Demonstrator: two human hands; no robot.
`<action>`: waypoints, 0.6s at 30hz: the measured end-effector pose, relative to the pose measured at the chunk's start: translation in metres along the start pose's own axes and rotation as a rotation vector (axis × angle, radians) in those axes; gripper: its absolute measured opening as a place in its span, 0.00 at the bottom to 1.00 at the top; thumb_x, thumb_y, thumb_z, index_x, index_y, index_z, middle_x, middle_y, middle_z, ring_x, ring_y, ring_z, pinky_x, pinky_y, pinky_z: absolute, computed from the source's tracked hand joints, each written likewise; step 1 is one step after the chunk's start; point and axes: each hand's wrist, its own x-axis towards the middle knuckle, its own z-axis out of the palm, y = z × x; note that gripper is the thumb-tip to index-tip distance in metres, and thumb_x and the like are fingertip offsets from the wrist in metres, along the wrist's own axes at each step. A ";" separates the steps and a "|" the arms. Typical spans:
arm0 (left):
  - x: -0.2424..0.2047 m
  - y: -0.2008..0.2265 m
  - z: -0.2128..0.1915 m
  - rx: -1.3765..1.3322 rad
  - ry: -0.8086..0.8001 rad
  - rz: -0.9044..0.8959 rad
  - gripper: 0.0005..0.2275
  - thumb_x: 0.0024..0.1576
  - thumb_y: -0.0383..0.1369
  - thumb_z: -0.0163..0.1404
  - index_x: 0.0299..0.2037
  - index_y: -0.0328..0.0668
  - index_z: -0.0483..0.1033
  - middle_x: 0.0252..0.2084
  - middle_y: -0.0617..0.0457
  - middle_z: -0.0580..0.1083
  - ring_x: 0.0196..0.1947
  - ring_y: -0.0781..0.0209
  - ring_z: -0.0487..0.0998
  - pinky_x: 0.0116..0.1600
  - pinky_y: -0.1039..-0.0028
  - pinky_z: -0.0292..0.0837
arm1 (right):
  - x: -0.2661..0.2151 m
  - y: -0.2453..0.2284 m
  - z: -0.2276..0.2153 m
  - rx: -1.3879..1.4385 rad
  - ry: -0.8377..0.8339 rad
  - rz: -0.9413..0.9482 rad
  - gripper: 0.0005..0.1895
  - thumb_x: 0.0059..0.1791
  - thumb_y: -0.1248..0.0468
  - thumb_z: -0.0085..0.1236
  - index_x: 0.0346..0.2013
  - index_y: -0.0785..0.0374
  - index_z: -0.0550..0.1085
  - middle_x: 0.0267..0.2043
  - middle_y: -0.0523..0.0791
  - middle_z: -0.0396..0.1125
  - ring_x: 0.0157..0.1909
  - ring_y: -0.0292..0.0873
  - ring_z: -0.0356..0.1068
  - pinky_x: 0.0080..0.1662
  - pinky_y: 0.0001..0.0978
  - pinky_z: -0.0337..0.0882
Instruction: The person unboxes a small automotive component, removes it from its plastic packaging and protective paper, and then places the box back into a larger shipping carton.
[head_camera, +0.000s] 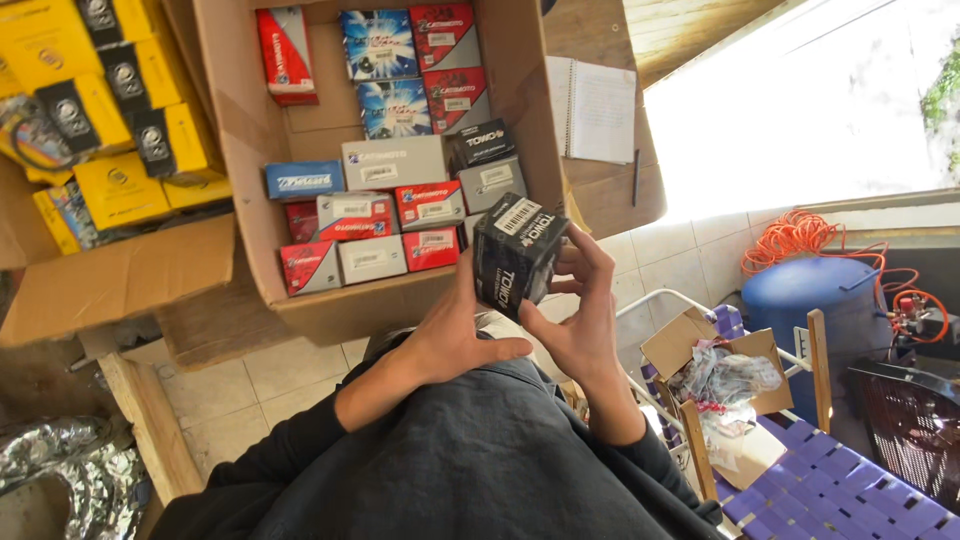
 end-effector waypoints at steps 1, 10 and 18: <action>0.007 0.008 -0.002 0.001 -0.008 0.002 0.64 0.47 0.51 0.79 0.86 0.34 0.43 0.74 0.27 0.71 0.76 0.22 0.72 0.78 0.34 0.67 | 0.005 0.003 -0.002 -0.001 0.008 0.002 0.58 0.44 0.66 0.82 0.84 0.67 0.58 0.58 0.54 0.75 0.55 0.51 0.77 0.53 0.49 0.85; 0.069 0.031 0.029 0.103 -0.014 -0.264 0.63 0.48 0.54 0.76 0.89 0.45 0.43 0.77 0.29 0.73 0.73 0.18 0.75 0.73 0.29 0.71 | 0.061 0.074 -0.058 0.084 -0.104 0.065 0.53 0.44 0.70 0.78 0.81 0.61 0.61 0.57 0.54 0.77 0.47 0.50 0.80 0.39 0.40 0.84; 0.147 0.000 0.137 -0.148 0.214 -0.229 0.48 0.58 0.50 0.72 0.84 0.48 0.57 0.75 0.43 0.76 0.67 0.41 0.82 0.61 0.50 0.83 | 0.118 0.142 -0.165 0.124 -0.231 -0.064 0.52 0.44 0.63 0.83 0.79 0.66 0.65 0.57 0.54 0.79 0.47 0.50 0.83 0.39 0.39 0.84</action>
